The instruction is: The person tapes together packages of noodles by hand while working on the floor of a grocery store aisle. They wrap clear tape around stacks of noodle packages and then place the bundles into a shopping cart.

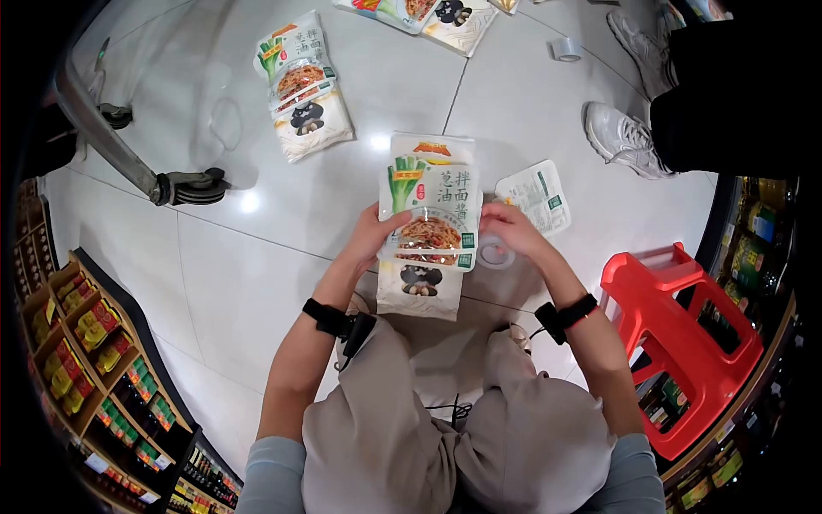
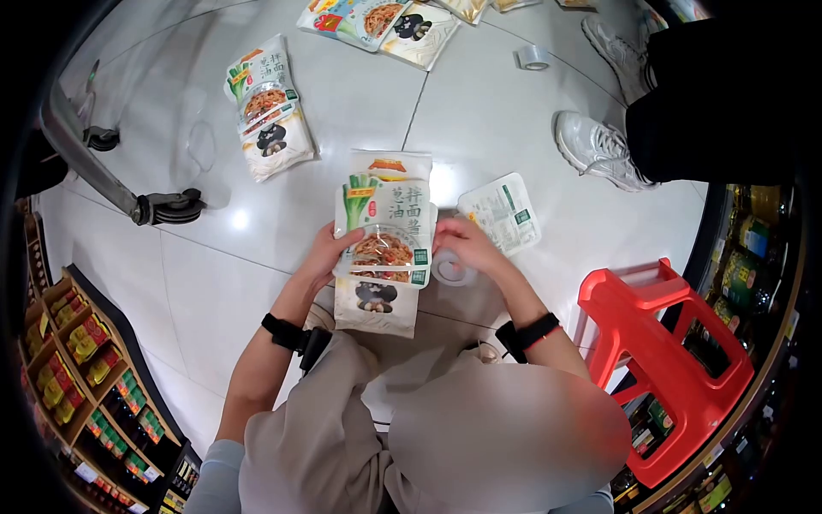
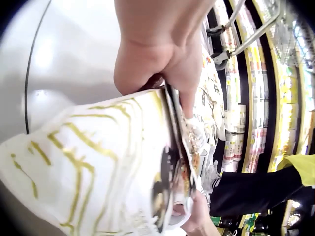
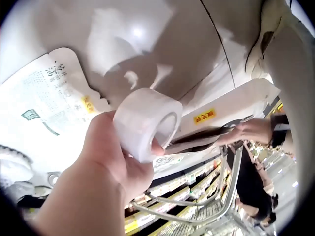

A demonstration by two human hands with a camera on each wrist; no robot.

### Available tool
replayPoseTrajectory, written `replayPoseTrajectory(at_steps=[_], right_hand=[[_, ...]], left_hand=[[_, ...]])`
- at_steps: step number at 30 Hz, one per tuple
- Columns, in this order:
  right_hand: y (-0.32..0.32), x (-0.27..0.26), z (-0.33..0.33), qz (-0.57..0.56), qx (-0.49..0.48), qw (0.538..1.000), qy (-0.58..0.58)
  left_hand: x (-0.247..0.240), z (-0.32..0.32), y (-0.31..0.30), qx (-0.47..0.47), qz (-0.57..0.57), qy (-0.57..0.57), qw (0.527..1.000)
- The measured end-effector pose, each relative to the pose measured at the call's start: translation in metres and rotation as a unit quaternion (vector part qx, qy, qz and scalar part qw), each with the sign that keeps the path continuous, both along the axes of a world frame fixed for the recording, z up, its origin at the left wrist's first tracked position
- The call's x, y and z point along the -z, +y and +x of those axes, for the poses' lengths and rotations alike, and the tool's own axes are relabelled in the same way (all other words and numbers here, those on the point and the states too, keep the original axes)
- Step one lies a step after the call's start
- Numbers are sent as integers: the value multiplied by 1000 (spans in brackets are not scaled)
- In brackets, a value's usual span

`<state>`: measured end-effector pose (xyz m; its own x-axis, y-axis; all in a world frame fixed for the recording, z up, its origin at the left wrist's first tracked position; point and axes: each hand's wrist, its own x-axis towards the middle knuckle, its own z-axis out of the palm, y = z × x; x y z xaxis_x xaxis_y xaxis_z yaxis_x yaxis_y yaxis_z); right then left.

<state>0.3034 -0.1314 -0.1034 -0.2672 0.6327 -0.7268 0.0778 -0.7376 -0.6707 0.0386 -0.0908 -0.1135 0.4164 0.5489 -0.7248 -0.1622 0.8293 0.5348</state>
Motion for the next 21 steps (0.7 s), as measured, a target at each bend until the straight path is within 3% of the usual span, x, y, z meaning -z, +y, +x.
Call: replayPoseTrajectory(at_steps=[2,4,5,7,8,10,13,17,19,21], right_hand=[[-1,-27,12,-4,41,998,48],[2,-46,24,108,-27,989,98],[8,-62,28,109,-27,989,96],[17,-97,29,28,-116,992,29],[16,-95,30,28,-114,993,29],[16,-86,33,135,-158,978,-13],[17,-64,22,92,-110,987,-73],[11,-3,11,37,-41,997,-45],[11,10,3,59,-56,995,-55],[9,15,1,74,-72,993,-63]], left_hand=[[-15,-3,-1,-10,-14,-12,1000],[-18,-7,-1,-26,1,-11,1000],[-14,-9,-2,-34,7,-22,999],[-17,-12,0,-30,11,-21,999],[-19,-13,1,-26,15,-21,999],[-23,-12,3,-22,21,-22,999],[-20,-10,3,-29,27,-18,999],[26,-13,0,-51,54,26,997],[31,-16,6,-54,49,51,996],[34,-19,8,47,137,158,977]])
